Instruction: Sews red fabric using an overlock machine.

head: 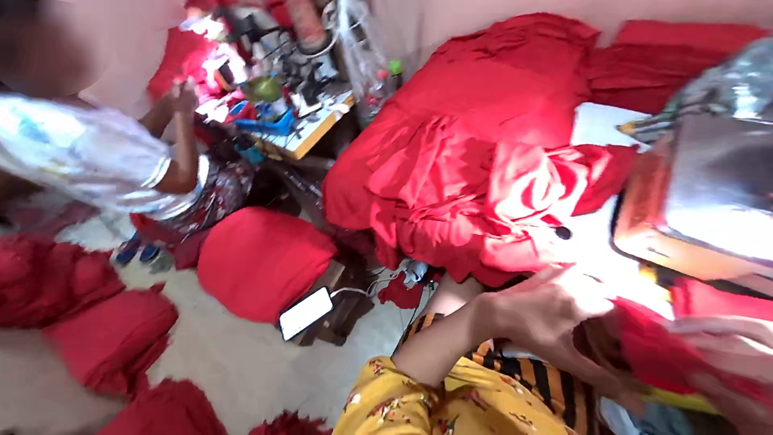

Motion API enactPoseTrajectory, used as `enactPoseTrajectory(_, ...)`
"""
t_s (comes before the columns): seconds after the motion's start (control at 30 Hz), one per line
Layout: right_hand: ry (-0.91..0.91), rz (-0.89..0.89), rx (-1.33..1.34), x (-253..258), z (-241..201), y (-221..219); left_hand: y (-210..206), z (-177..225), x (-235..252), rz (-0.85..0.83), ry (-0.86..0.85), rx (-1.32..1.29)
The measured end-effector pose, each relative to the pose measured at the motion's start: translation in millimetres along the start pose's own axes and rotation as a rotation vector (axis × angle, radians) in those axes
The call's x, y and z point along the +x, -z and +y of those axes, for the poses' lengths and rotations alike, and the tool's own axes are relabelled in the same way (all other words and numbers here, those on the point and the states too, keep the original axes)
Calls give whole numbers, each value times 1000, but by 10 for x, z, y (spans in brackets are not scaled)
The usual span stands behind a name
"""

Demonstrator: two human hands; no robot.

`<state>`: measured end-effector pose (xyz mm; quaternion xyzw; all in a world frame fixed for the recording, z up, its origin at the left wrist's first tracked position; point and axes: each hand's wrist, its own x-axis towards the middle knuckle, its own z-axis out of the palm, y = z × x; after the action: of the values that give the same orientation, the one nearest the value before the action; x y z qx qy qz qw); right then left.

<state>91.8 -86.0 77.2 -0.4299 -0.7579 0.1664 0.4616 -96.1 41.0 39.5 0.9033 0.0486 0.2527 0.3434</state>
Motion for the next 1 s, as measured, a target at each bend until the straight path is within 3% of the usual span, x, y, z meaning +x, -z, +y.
enactPoseTrajectory(0.07, 43, -15, -125, 5, -41, -25, -165, -99, 51, 229, -55, -113)
enactPoseTrajectory(0.13, 30, 29, -16, -30, -56, -42, -242, -157, 71, 389, -81, -180)
enactPoseTrajectory(0.23, -42, 144, 333, -76, -39, -127, -241, -250, 19, 418, -56, -130)
enactPoseTrajectory(0.3, -88, 195, 378, -58, 5, -183, -234, -317, -32, 359, -36, -67)
enactPoseTrajectory(0.43, -29, 209, 46, 20, 128, -305, -286, -271, -41, 257, 63, -107)
enactPoseTrajectory(0.5, 3, 206, -133, 55, 121, -334, -368, -249, 0, 376, 60, -130)
enactPoseTrajectory(0.6, 3, 201, -131, 70, 109, -309, -387, -254, 26, 522, 113, -98)
enactPoseTrajectory(0.7, -79, 214, 207, 35, 115, -278, -384, -344, -10, 575, 133, -91)
enactPoseTrajectory(0.77, -211, 265, 594, 11, 125, -258, -379, -373, -84, 575, 146, -291)
enactPoseTrajectory(0.83, -287, 308, 986, 32, 156, -222, -308, -320, -198, 483, 198, -845)
enactPoseTrajectory(0.9, -304, 278, 1216, 51, 185, -199, -218, -336, -295, 237, 147, -1393)
enactPoseTrajectory(0.93, -298, 243, 1247, 56, 196, -203, -193, -357, -296, 149, 97, -1435)
enactPoseTrajectory(1.0, -283, 181, 1189, 46, 198, -212, -151, -382, -296, 140, 77, -1296)
